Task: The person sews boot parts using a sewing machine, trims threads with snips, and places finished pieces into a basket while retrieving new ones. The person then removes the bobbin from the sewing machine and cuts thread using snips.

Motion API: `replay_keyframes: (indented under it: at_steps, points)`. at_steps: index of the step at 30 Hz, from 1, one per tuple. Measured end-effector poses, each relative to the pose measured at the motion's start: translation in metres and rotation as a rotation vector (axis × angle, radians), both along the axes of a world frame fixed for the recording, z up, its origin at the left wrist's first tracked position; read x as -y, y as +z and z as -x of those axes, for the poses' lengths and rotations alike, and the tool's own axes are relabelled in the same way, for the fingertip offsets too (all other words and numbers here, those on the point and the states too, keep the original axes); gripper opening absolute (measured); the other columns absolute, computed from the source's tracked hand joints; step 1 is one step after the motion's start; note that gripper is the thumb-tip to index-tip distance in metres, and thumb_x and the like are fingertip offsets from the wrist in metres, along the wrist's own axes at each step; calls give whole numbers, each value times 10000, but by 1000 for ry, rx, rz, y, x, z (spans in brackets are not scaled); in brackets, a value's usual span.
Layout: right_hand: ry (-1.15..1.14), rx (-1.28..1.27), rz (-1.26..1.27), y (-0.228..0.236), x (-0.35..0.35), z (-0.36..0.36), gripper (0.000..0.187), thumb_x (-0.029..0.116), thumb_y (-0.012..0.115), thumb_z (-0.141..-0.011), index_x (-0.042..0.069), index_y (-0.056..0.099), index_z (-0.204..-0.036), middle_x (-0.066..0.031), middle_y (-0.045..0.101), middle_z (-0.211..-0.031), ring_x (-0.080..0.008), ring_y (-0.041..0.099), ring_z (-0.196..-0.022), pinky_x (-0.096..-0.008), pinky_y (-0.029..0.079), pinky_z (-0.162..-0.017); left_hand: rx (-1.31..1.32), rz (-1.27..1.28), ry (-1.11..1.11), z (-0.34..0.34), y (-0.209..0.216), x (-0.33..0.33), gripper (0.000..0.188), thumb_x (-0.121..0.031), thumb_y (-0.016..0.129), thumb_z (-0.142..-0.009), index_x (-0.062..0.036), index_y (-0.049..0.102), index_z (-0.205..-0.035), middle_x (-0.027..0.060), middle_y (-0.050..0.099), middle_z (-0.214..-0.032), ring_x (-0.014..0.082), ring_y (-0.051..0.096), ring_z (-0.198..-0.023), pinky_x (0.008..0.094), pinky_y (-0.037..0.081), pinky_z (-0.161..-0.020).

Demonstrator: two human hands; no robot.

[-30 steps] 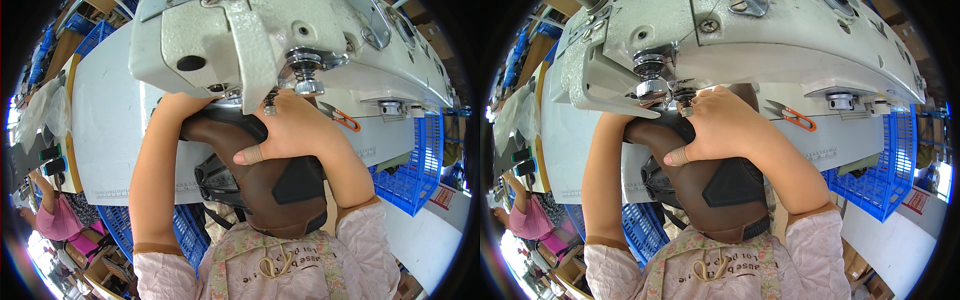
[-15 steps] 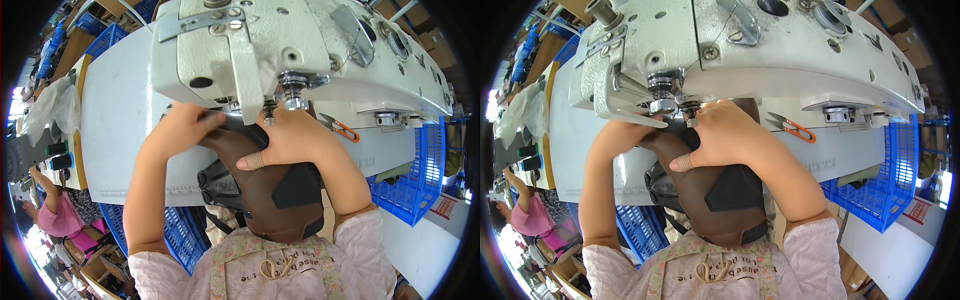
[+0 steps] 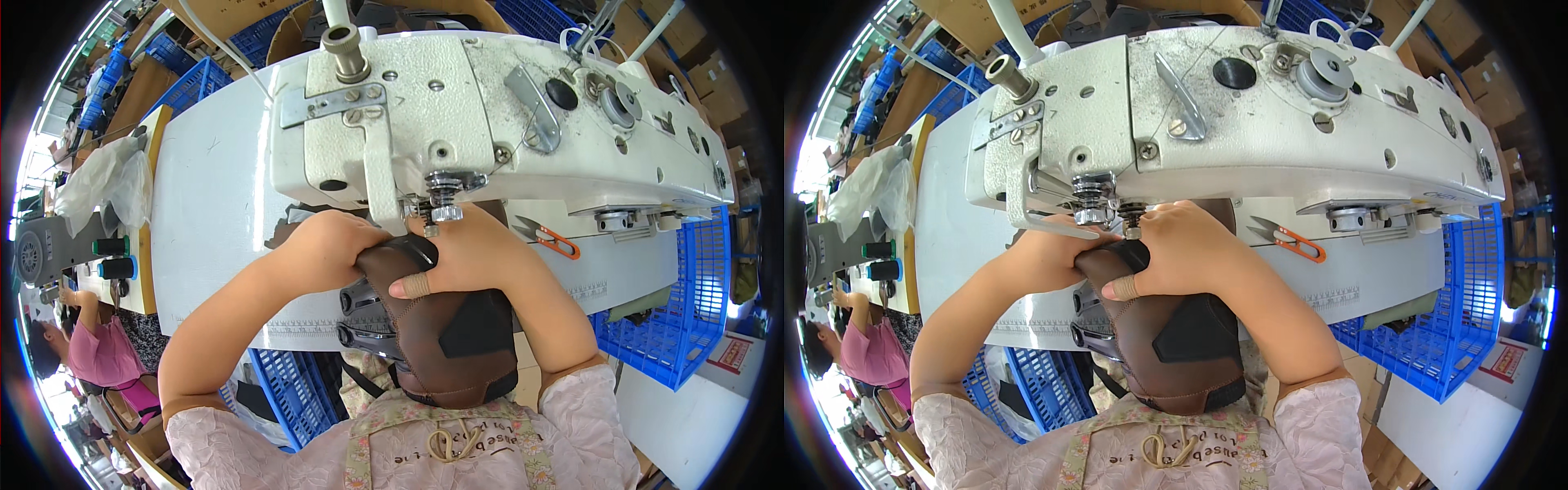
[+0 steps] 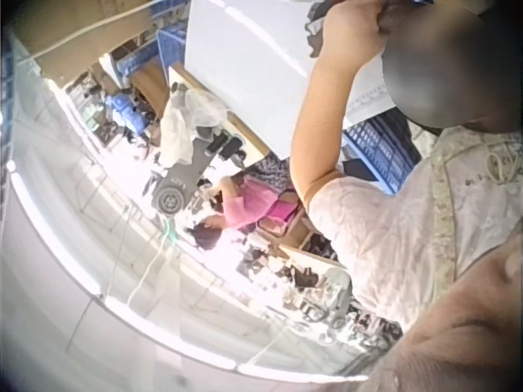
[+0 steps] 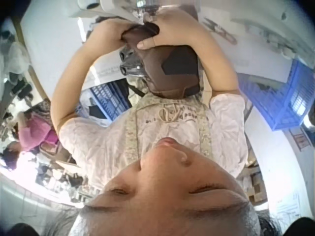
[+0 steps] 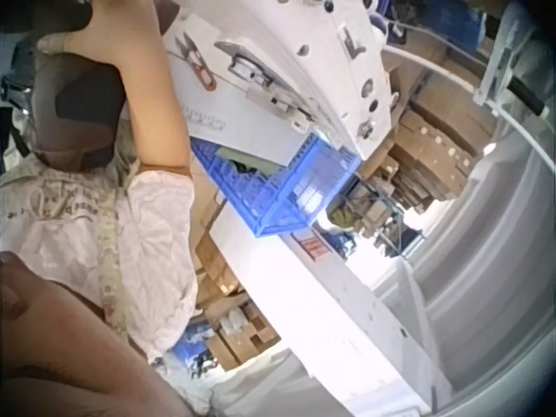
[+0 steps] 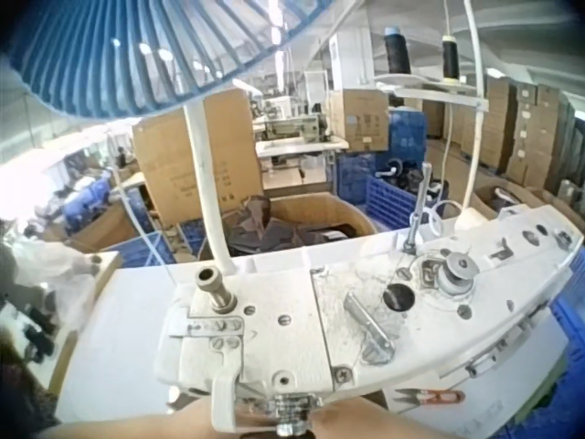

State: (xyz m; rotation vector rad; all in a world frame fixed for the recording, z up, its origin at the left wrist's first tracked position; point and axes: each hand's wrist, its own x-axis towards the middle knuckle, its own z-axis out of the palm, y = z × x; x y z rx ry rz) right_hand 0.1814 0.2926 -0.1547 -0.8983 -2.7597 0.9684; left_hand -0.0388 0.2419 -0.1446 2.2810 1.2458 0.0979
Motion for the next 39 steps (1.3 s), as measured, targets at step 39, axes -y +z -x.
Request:
replay_keyframes:
  at_steps: [39]
  points:
    - [-90,-39,39,1,-18,-18,814,795,618,-641,90,662,-1046,-139,687,-920,-315,662,-879,-386,507,-764,-184,14,166,4,6,-10,375,-60,675,-651,-128,711,-1018,113,683,-867,306,656,-838,384,517,-742]
